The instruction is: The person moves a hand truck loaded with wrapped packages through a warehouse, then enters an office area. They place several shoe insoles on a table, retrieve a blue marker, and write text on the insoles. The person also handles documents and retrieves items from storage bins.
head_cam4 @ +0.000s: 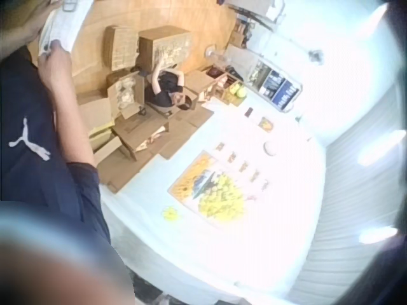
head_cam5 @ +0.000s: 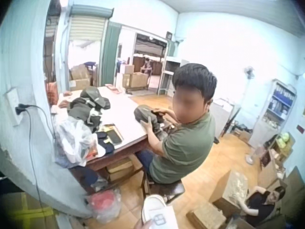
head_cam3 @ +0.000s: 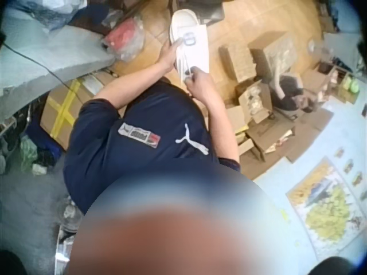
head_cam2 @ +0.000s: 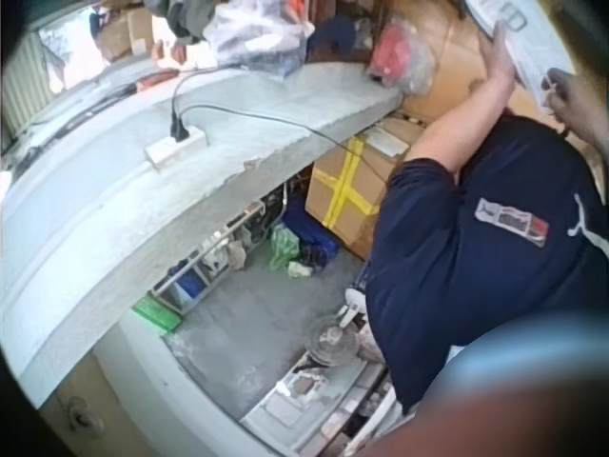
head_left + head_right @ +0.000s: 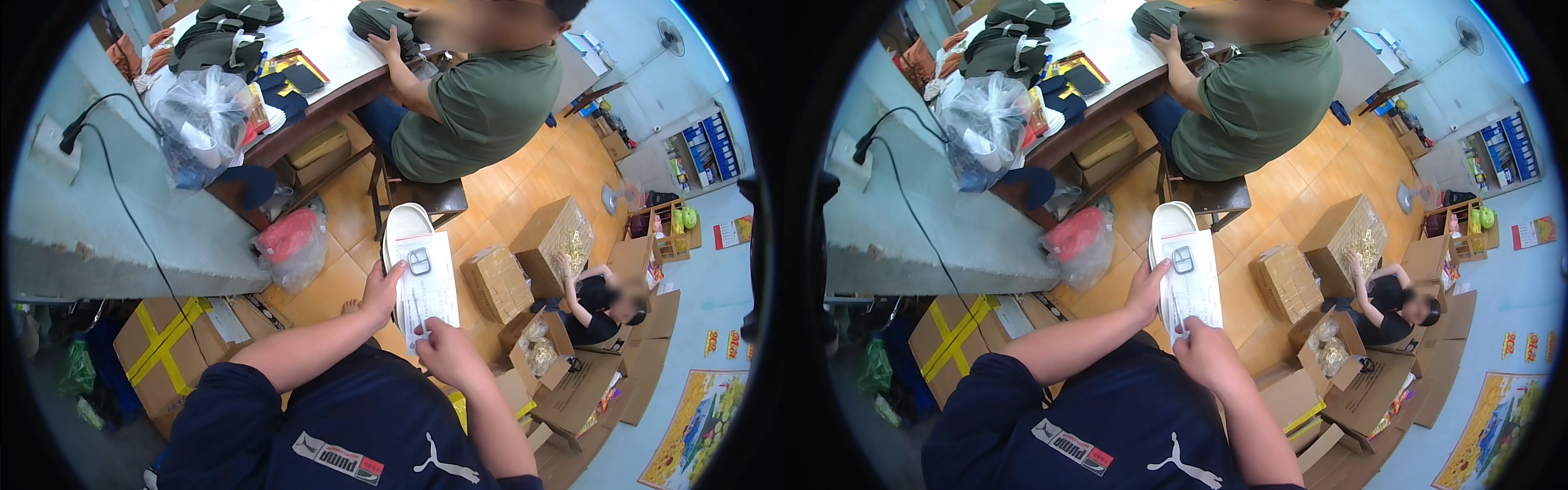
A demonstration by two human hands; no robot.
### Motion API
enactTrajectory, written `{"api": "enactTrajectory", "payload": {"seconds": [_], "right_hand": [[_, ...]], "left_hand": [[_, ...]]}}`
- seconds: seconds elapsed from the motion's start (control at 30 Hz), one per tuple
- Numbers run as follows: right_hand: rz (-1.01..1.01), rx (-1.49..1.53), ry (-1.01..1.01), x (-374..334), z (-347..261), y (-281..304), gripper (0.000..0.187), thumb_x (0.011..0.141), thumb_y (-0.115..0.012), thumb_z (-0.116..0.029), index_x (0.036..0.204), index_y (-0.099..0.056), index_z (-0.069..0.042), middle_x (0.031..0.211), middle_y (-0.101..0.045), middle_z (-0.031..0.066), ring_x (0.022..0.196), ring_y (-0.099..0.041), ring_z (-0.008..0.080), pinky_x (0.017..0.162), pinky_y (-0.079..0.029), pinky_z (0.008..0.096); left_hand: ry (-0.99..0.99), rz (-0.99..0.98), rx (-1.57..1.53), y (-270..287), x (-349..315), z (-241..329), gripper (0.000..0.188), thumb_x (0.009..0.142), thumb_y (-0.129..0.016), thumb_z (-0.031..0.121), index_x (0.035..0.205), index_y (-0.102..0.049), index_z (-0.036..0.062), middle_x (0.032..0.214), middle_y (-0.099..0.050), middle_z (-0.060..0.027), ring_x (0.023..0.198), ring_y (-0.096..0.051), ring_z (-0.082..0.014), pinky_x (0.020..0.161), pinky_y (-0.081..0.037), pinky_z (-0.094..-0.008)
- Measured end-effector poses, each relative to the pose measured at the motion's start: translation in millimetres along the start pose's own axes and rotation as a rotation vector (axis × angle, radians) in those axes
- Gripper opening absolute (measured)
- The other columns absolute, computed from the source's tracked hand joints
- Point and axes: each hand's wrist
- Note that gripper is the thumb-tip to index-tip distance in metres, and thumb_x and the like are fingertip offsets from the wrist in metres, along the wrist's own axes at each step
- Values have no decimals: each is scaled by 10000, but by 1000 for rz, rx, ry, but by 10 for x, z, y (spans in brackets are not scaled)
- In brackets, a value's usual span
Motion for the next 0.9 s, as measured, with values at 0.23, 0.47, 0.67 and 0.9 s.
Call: {"api": "enactTrajectory", "payload": {"seconds": [0.23,0.47,0.67,0.9], "right_hand": [[660,203,-114,621,223,222,254,867,-713,-173,974,-619,36,752,-629,74,682,-580,133,615,-467,285],[638,1038,-49,842,912,299,149,904,-641,-84,1005,-633,24,863,-682,70,710,-625,118,658,-506,254],[665,1398,-4,749,1404,455,246,884,-557,-31,1124,-552,27,996,-669,127,838,-667,178,761,-553,308],[618,1612,119,1230,2014,771,373,783,-482,-8,1149,-541,35,1039,-648,146,921,-662,228,824,-552,335]], "left_hand": [[63,-99,170,-201,359,246,376,965,-601,252,1186,-492,-32,1075,-640,-141,962,-628,-186,838,-507,-301],[82,-49,184,-193,739,298,442,994,-545,284,1294,-451,-26,1160,-607,-139,1031,-608,-192,895,-487,-311],[165,93,32,-78,1042,421,464,995,-505,306,1301,-443,-37,1190,-596,-154,1070,-605,-241,945,-475,-359],[157,-133,386,-792,1320,164,378,972,-582,214,1245,-495,-33,1106,-635,-131,990,-622,-195,864,-503,-333]]}}
Point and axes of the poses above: each hand's wrist, its own x-axis towards the middle knuckle, its own y-axis out of the back of the hand, z = x × y
